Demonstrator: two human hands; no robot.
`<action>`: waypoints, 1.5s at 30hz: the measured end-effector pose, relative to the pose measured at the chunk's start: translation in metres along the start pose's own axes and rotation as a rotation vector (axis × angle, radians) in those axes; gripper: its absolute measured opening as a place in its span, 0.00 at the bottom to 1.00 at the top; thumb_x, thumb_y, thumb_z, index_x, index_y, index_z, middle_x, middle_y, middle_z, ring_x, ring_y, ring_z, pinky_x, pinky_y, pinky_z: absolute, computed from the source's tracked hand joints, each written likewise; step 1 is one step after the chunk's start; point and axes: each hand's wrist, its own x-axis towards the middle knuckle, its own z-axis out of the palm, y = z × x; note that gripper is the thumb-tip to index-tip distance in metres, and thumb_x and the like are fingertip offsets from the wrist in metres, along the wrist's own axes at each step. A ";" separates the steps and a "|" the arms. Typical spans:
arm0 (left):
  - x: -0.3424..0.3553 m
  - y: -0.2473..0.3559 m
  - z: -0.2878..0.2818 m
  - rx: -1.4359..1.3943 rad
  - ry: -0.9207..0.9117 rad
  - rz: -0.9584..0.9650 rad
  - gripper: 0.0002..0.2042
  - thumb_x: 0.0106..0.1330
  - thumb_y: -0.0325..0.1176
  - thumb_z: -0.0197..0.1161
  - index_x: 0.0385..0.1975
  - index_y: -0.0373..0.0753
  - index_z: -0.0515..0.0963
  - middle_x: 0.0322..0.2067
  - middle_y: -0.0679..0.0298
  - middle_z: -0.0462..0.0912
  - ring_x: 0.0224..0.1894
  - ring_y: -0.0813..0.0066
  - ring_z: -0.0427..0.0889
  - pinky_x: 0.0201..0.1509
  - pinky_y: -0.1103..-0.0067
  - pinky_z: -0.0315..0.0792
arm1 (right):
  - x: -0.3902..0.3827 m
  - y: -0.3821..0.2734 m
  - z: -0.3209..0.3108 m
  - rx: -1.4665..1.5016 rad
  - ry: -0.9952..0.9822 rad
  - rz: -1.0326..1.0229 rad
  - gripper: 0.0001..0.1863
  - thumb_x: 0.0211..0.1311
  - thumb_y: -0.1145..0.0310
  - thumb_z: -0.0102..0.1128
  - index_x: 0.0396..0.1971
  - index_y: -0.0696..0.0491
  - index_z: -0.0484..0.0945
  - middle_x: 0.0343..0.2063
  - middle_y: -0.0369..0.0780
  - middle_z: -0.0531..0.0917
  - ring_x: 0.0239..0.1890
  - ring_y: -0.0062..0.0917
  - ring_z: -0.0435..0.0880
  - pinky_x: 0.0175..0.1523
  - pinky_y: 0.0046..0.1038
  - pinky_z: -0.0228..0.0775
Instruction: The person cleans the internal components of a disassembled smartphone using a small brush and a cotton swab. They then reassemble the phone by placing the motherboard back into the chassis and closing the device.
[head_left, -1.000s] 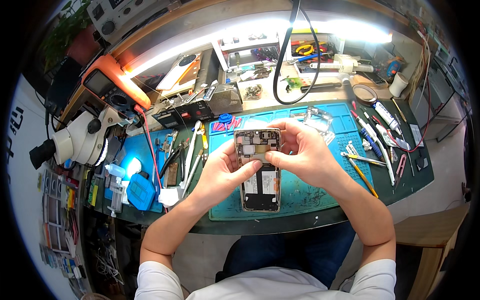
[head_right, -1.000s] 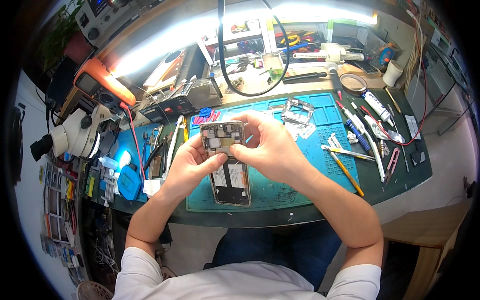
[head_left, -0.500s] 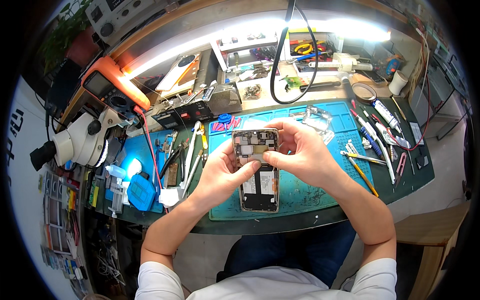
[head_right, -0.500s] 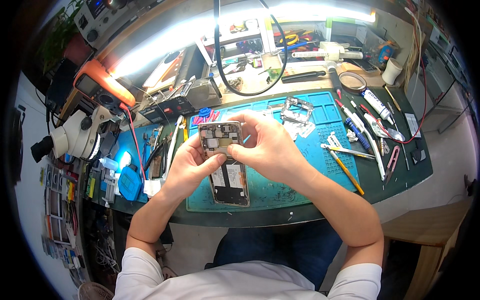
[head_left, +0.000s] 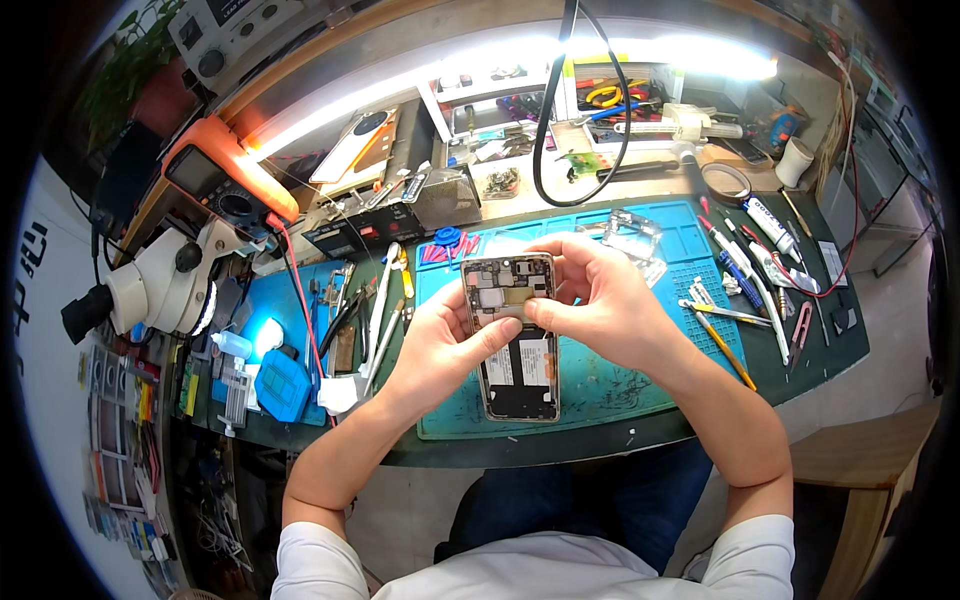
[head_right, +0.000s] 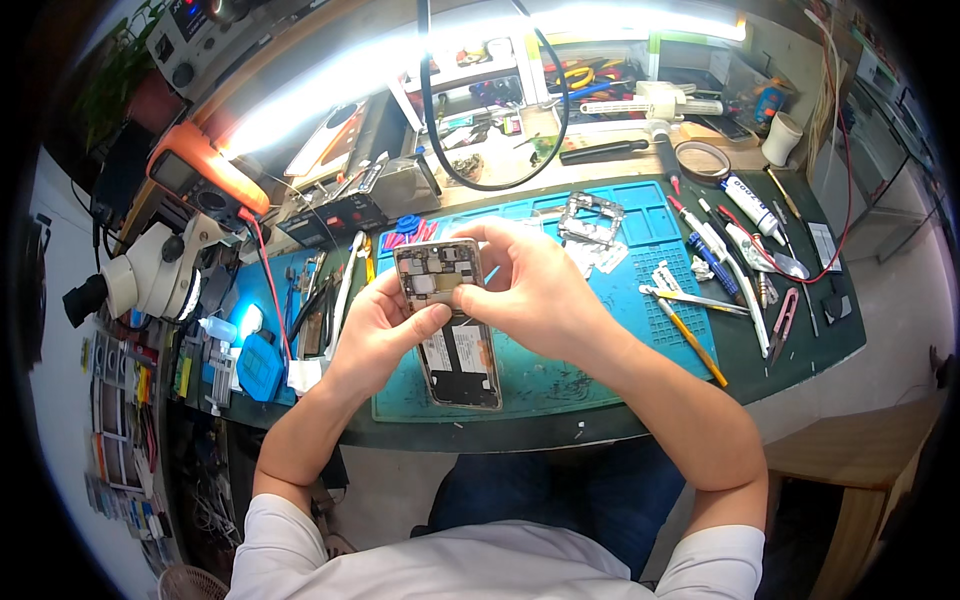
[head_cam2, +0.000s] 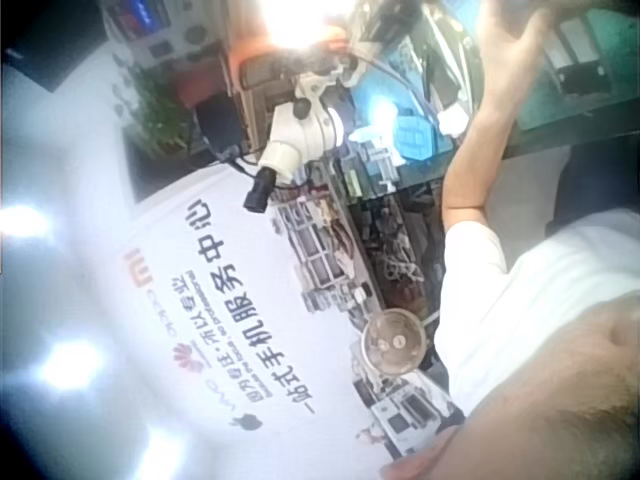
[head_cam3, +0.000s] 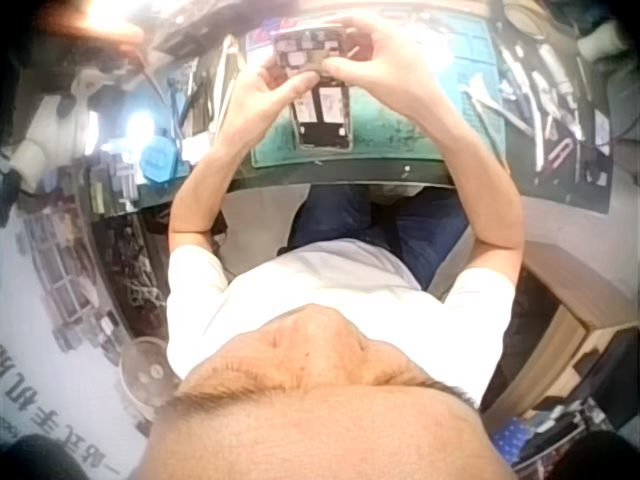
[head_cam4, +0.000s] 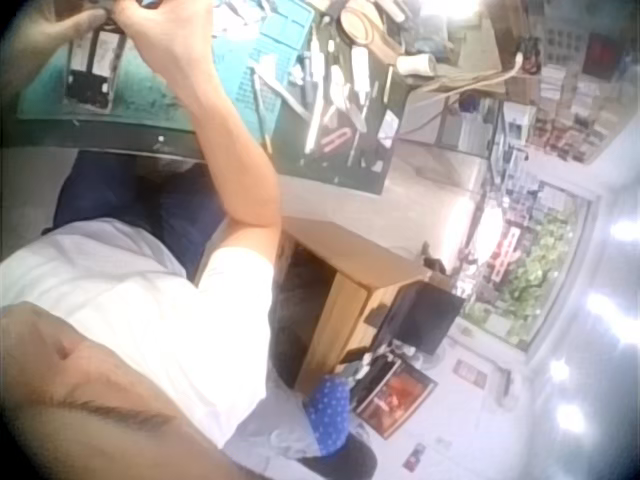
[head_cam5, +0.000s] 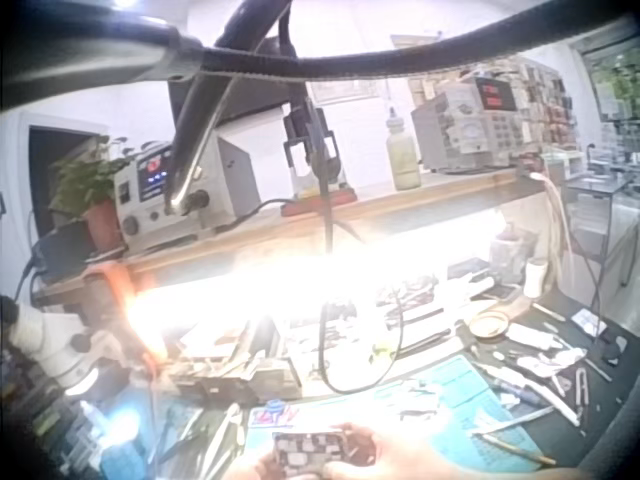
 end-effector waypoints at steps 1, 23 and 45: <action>-0.001 -0.001 0.000 -0.005 0.003 0.006 0.24 0.69 0.28 0.72 0.63 0.33 0.72 0.54 0.61 0.84 0.56 0.76 0.82 0.63 0.76 0.76 | 0.000 0.000 0.000 0.001 -0.003 0.004 0.22 0.61 0.73 0.66 0.56 0.57 0.78 0.37 0.39 0.89 0.33 0.15 0.85 0.38 0.22 0.78; 0.000 -0.003 0.006 -0.048 0.026 -0.013 0.22 0.68 0.29 0.73 0.59 0.35 0.73 0.53 0.61 0.84 0.55 0.76 0.84 0.64 0.74 0.78 | -0.003 -0.003 0.004 0.034 0.004 0.009 0.21 0.62 0.73 0.66 0.56 0.58 0.78 0.35 0.40 0.90 0.37 0.18 0.88 0.43 0.24 0.79; -0.003 -0.008 0.010 0.067 0.096 0.071 0.21 0.67 0.29 0.73 0.57 0.34 0.74 0.51 0.62 0.84 0.52 0.78 0.84 0.59 0.76 0.79 | -0.001 -0.012 0.002 -0.032 -0.068 -0.035 0.25 0.63 0.72 0.68 0.61 0.58 0.78 0.41 0.41 0.88 0.43 0.20 0.86 0.51 0.28 0.80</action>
